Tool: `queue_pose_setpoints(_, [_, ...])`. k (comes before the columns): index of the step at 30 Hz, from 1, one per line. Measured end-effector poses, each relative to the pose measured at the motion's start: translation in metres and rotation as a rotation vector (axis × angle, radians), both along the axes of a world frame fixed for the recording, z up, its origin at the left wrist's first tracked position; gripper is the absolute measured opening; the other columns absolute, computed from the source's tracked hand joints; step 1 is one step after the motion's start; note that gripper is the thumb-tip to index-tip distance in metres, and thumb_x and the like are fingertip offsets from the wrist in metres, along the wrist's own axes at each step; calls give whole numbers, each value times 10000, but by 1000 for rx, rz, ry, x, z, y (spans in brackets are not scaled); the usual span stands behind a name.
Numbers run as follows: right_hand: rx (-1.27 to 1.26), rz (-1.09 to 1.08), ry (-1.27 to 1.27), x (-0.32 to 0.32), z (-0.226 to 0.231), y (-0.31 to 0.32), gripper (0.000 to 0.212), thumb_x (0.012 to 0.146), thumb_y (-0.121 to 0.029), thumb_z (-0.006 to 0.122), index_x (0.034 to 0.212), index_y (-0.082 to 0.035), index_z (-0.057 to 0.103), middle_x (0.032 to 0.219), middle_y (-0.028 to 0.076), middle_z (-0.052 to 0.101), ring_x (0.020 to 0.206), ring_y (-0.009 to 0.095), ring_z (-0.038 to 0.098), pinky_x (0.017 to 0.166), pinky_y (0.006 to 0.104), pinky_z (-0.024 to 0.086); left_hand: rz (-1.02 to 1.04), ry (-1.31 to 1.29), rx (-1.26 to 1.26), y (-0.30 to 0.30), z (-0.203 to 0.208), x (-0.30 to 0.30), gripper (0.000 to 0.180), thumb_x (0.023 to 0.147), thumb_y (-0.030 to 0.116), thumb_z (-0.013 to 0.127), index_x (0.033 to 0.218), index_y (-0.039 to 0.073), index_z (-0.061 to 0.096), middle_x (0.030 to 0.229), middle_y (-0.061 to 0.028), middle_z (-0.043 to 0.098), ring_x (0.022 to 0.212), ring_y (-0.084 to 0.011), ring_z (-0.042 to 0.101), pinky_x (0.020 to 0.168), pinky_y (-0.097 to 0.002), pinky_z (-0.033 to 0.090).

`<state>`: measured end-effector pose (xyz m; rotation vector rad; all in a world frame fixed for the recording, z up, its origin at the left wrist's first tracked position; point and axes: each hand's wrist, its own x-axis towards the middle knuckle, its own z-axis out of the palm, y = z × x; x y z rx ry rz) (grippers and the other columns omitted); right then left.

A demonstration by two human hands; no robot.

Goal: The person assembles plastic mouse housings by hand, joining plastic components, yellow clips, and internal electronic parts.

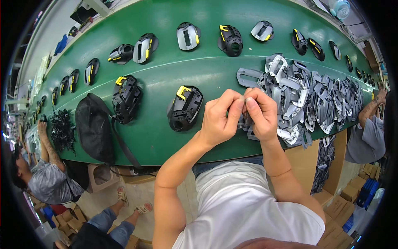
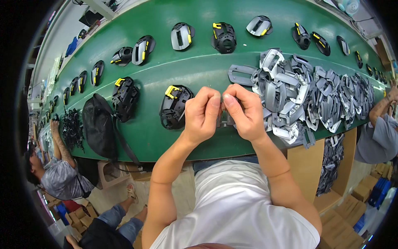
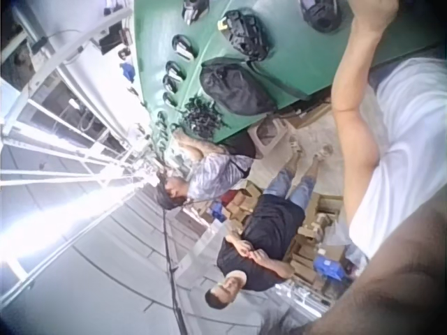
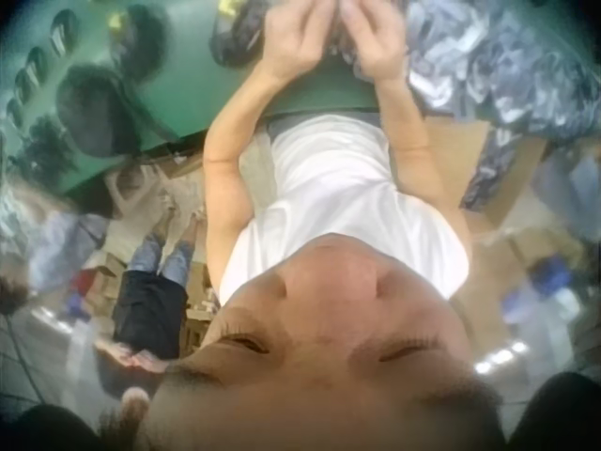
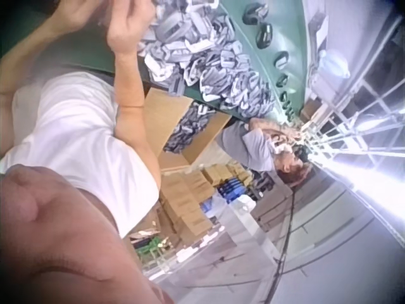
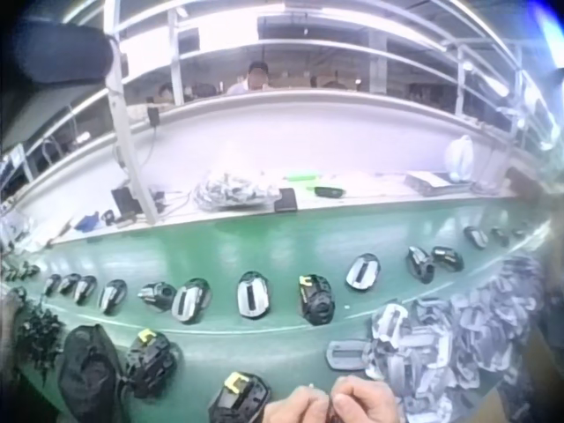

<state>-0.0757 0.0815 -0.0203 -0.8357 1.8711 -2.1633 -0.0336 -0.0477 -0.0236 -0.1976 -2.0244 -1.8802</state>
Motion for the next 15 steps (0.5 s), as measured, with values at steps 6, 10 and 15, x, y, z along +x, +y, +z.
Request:
queue_pose_setpoints(6, [25, -123, 43, 8, 3, -5, 178, 900, -105, 495, 757, 1, 502, 611, 15, 449, 531, 69, 389, 476, 228, 309, 150, 159, -155, 9, -6, -1, 67, 839, 20, 548, 783, -9, 525, 607, -91, 557, 471, -182, 549, 437, -274, 417])
queue_pose_setpoints(10, [96, -232, 192, 10, -1, -6, 180, 902, -93, 481, 747, -2, 492, 599, 30, 454, 488, 81, 382, 446, 235, 302, 145, 214, -170, 8, -9, -4, 58, 832, 12, 545, 779, -6, 529, 592, -82, 551, 456, -169, 537, 430, -262, 411])
queue_pose_setpoints(15, [-23, -141, 92, 10, 0, -2, 183, 904, -93, 464, 746, -1, 464, 593, 37, 452, 490, 79, 408, 446, 232, 319, -36, 94, 71, 7, -6, -2, 79, 849, 19, 530, 774, -4, 524, 580, -56, 545, 448, -126, 515, 428, -240, 402])
